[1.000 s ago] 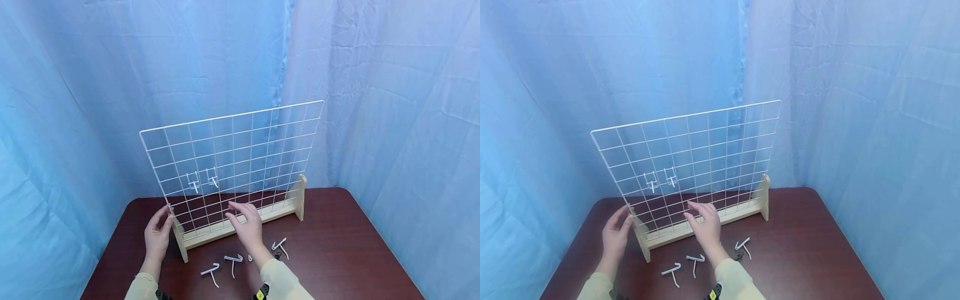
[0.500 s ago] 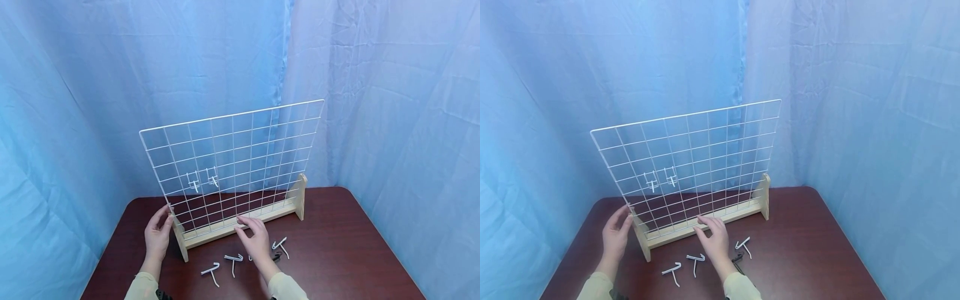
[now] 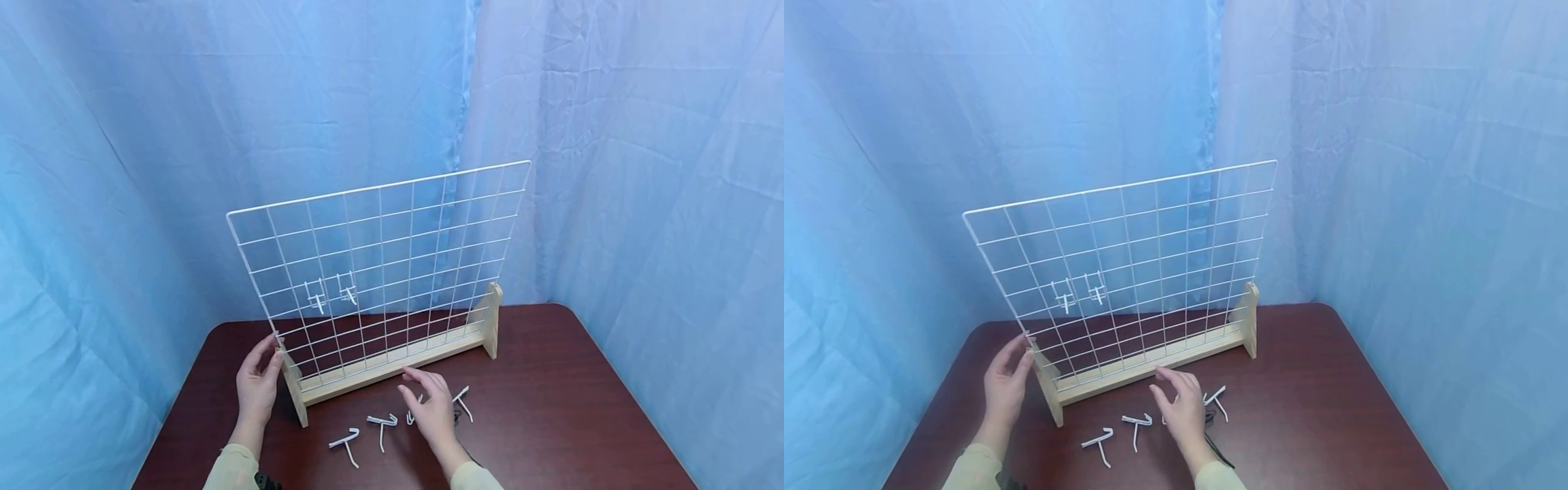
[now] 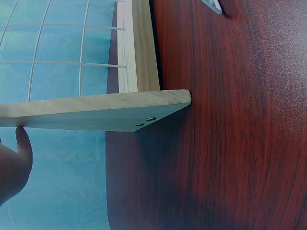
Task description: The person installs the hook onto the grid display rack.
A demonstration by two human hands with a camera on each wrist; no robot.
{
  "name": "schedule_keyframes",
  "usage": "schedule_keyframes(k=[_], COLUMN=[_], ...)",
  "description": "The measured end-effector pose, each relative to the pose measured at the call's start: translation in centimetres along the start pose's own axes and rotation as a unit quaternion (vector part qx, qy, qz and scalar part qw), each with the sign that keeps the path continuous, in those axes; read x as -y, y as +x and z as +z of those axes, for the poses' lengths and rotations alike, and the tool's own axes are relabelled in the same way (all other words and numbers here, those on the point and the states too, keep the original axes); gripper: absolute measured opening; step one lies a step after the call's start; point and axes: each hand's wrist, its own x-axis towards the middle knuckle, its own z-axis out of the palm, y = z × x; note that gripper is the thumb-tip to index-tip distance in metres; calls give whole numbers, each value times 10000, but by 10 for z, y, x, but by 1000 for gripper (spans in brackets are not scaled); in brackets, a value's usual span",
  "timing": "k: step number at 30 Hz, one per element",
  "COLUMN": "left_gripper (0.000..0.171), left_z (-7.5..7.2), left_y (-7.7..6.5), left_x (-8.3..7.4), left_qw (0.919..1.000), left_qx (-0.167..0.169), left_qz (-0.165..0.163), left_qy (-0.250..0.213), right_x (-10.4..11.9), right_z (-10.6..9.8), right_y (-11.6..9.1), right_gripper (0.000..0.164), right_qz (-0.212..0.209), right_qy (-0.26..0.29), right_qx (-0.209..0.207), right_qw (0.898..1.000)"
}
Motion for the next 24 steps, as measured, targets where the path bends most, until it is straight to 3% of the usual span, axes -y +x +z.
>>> schedule_keyframes(k=[13, 24], left_gripper=[36, 36], left_z=[0, 0], left_y=[0, -1], left_x=[0, 0], left_qw=[9997, 9997], left_qx=[-43, -22], left_qz=[-58, -67], left_qy=[248, 252], right_x=[-28, -47], right_z=[-32, -63], right_y=[-12, -19], right_gripper=[46, 45], right_qz=[-149, 18], right_qy=[-119, -377], right_qx=[-361, -687], right_qw=[9992, 9969])
